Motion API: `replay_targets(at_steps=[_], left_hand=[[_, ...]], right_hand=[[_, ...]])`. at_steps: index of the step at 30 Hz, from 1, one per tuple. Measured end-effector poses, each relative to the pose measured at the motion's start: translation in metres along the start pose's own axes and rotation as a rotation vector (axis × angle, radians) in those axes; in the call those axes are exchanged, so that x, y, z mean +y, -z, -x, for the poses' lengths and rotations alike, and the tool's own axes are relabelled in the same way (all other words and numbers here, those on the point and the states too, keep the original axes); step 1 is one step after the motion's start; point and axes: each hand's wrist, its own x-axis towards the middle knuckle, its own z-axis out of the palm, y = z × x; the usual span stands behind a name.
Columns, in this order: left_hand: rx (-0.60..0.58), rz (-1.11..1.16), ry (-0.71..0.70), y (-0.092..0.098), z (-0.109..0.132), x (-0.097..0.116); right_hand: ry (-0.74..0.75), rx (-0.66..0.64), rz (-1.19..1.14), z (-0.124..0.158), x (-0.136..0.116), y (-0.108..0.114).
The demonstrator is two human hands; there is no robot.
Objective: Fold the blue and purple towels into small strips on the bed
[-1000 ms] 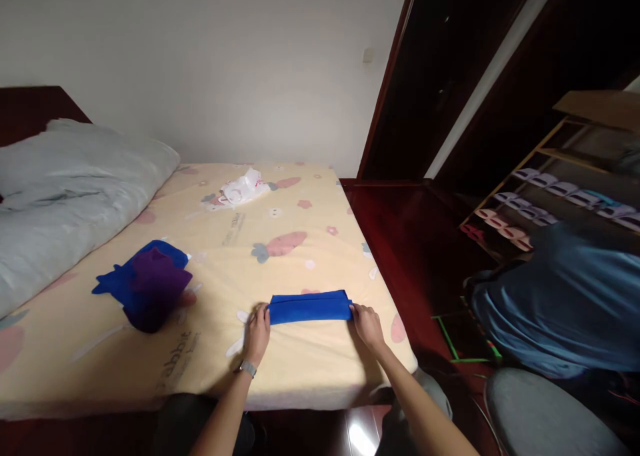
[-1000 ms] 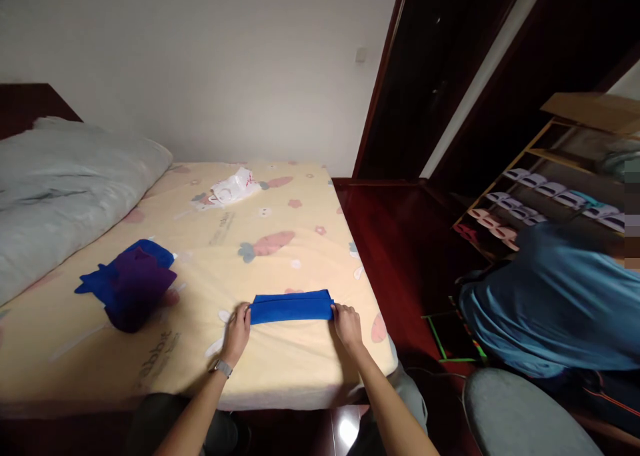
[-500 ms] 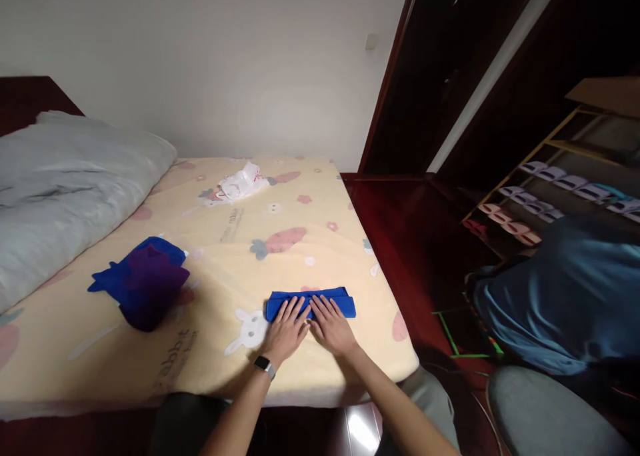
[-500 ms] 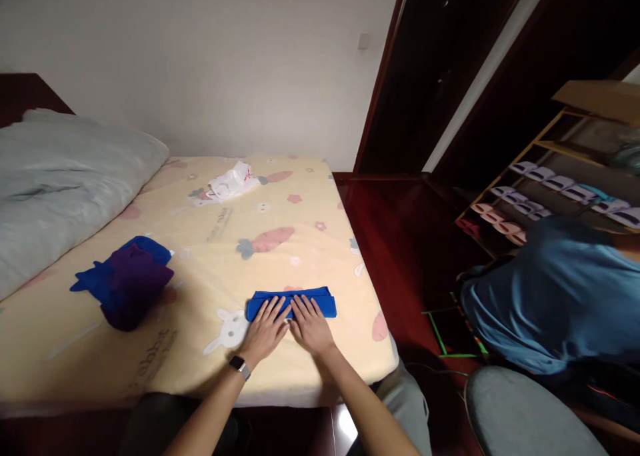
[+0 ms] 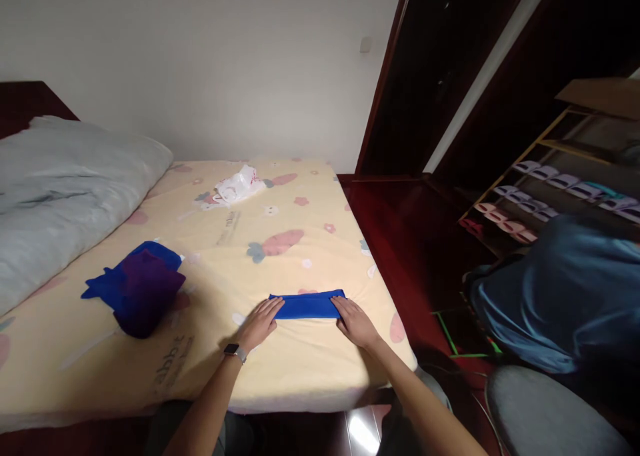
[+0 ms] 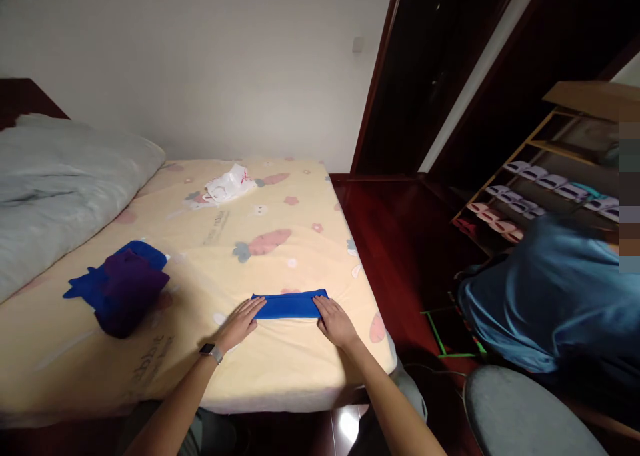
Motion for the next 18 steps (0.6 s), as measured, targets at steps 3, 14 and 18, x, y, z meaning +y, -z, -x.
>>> replay_targets(at_steps=[3,14,18], left_hand=[[0.085,0.123,0.115,0.003,-0.003,-0.006],[0.134,0.480,0.486,0.005,-0.034,-0.043],[0.072,0.510,0.570,0.013,-0.040,-0.050]], right_hand=[[-0.113,0.032,-0.117,-0.002,0.007,0.008],[-0.495,-0.091,-0.523,-0.032,0.041,0.030],[-0.626,-0.111,-0.507,-0.049,0.046,0.025]])
